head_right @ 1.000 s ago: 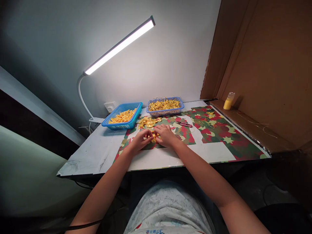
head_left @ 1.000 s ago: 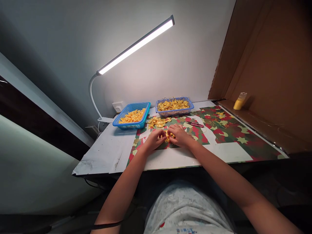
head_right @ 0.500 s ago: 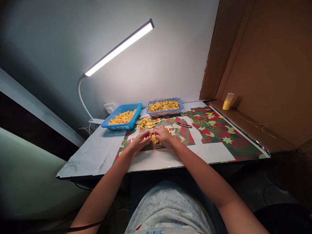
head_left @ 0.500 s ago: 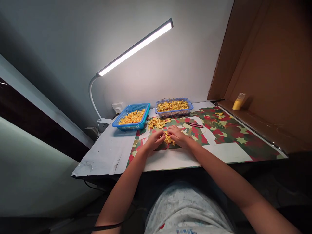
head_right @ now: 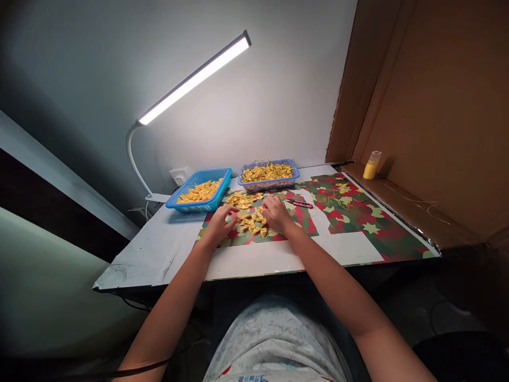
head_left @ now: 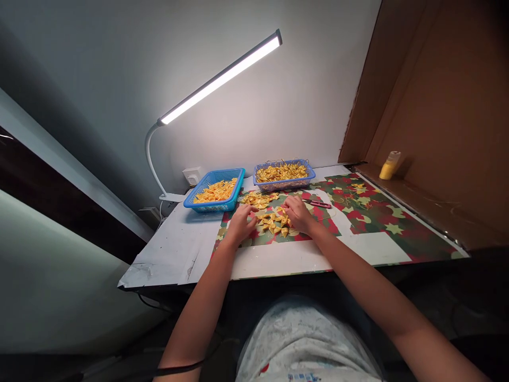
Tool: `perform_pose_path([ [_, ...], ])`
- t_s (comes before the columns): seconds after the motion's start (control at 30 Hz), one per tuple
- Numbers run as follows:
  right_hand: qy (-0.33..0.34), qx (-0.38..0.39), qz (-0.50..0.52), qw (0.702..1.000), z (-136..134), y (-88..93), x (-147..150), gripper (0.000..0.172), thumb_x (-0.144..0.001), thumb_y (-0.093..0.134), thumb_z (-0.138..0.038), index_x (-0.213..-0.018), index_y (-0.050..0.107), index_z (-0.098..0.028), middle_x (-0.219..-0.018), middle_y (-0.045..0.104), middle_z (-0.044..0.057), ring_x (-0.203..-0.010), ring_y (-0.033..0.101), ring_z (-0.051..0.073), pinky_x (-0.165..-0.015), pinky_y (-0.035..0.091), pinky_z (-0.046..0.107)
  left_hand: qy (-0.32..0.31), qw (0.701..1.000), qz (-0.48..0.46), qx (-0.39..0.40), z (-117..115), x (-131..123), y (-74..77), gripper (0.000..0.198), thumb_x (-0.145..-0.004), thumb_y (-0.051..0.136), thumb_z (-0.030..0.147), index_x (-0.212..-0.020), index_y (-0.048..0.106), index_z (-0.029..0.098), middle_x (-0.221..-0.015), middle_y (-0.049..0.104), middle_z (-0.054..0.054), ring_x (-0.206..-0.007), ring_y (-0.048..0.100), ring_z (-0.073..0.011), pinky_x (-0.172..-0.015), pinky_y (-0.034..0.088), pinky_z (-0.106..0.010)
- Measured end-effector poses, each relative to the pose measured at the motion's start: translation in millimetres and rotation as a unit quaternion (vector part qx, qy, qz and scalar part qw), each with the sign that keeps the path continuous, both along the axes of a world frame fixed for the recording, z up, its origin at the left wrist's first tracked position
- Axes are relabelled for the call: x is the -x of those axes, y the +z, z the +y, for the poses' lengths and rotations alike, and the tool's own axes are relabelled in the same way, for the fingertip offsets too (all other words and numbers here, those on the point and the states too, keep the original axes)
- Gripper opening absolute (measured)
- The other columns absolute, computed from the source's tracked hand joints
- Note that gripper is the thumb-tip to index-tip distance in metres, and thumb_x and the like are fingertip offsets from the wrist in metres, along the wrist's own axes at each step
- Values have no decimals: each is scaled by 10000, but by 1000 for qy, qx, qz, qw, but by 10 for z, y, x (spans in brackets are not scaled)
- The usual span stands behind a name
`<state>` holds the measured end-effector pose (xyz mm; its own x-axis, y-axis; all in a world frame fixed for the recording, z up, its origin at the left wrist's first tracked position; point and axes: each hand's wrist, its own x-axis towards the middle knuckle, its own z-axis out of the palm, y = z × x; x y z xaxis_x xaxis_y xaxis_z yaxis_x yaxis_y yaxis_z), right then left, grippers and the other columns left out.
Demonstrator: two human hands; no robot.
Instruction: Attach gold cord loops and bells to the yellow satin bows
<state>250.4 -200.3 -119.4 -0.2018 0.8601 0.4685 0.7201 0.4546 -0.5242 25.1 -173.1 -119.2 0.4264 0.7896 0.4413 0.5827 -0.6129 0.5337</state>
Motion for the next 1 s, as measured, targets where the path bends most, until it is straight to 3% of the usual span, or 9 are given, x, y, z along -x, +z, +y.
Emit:
perform_pose_path([
  [0.13, -45, 8, -13, 999, 11, -37, -14, 147, -888, 409, -235, -754, 463, -209, -920, 580, 84, -882, 447, 243, -780, 362, 383, -11, 998, 60, -7, 65, 14, -78, 240, -753, 590, 158, -974, 670, 203, -1048, 650, -80, -1000, 558, -254, -904, 429, -381],
  [0.33, -62, 8, -21, 998, 7, -51, 13, 90, -882, 467, -249, -817, 509, -203, -964, 593, 83, -919, 481, 247, -797, 385, 375, 23, 995, 100, -8, 77, 12, -96, 100, -804, 568, 215, -813, 666, 198, -850, 648, -64, -872, 568, -238, -798, 441, -359],
  [0.6, -49, 1, -27, 998, -13, -71, 51, 39, -854, 509, -221, -840, 540, -202, -977, 598, 81, -939, 489, 253, -796, 392, 373, 74, 993, 90, 8, 87, 15, -106, 68, -776, 578, 235, -723, 592, 193, -806, 637, -50, -795, 561, -215, -691, 422, -320],
  [0.77, -43, 1, -31, 999, -13, -73, 54, 38, -849, 509, -212, -847, 545, -201, -976, 597, 82, -941, 492, 253, -803, 396, 376, 56, 995, 78, 14, 102, 4, -134, 131, -791, 624, 321, -768, 649, 194, -848, 646, -55, -822, 571, -214, -727, 428, -324],
  [1.0, -33, -4, -30, 999, 19, -107, 56, 52, -854, 506, -227, -851, 549, -198, -971, 594, 87, -944, 489, 253, -827, 394, 380, 41, 997, 50, 33, 113, 10, -145, 68, -742, 633, 215, -680, 614, 195, -730, 633, -16, -687, 547, -169, -624, 405, -279],
])
